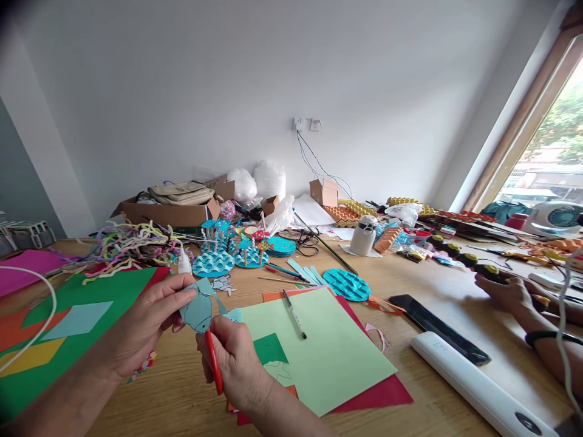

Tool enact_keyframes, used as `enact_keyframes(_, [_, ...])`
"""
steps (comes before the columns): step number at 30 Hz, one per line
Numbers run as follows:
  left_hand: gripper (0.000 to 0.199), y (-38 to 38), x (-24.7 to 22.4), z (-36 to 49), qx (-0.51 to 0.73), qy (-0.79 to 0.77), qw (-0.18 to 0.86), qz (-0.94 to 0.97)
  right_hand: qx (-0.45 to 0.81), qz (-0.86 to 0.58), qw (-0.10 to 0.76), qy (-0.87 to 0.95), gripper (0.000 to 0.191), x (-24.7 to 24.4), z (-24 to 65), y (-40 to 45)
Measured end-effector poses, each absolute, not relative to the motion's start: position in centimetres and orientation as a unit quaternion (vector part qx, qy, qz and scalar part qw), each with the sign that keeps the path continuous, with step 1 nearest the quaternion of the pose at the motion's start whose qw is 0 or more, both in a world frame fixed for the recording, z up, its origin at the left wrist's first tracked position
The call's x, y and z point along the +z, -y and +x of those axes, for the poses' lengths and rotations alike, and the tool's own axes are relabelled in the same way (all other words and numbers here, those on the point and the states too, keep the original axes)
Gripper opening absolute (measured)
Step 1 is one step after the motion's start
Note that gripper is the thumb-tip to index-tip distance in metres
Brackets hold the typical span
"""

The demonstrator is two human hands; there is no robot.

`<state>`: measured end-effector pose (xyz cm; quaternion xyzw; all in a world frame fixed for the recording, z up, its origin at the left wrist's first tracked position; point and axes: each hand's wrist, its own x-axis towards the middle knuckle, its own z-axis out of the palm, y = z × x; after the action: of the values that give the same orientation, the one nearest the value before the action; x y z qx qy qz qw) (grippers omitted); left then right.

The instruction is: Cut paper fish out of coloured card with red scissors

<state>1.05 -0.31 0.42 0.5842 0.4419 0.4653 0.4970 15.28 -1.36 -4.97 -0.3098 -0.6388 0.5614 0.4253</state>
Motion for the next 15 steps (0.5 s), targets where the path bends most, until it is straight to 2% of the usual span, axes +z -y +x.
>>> enact_keyframes(5, [0.021,0.33,0.38,1.10,0.470,-0.444,0.475,0.596,0.563,-0.305,0.427,0.638,0.039,-4.81,15.35,1.35])
enact_keyframes(15, [0.023,0.34,0.45,1.40,0.468,-0.466,0.446,0.604,0.563,-0.317,0.415,0.641,0.023,-5.03,15.36,1.11])
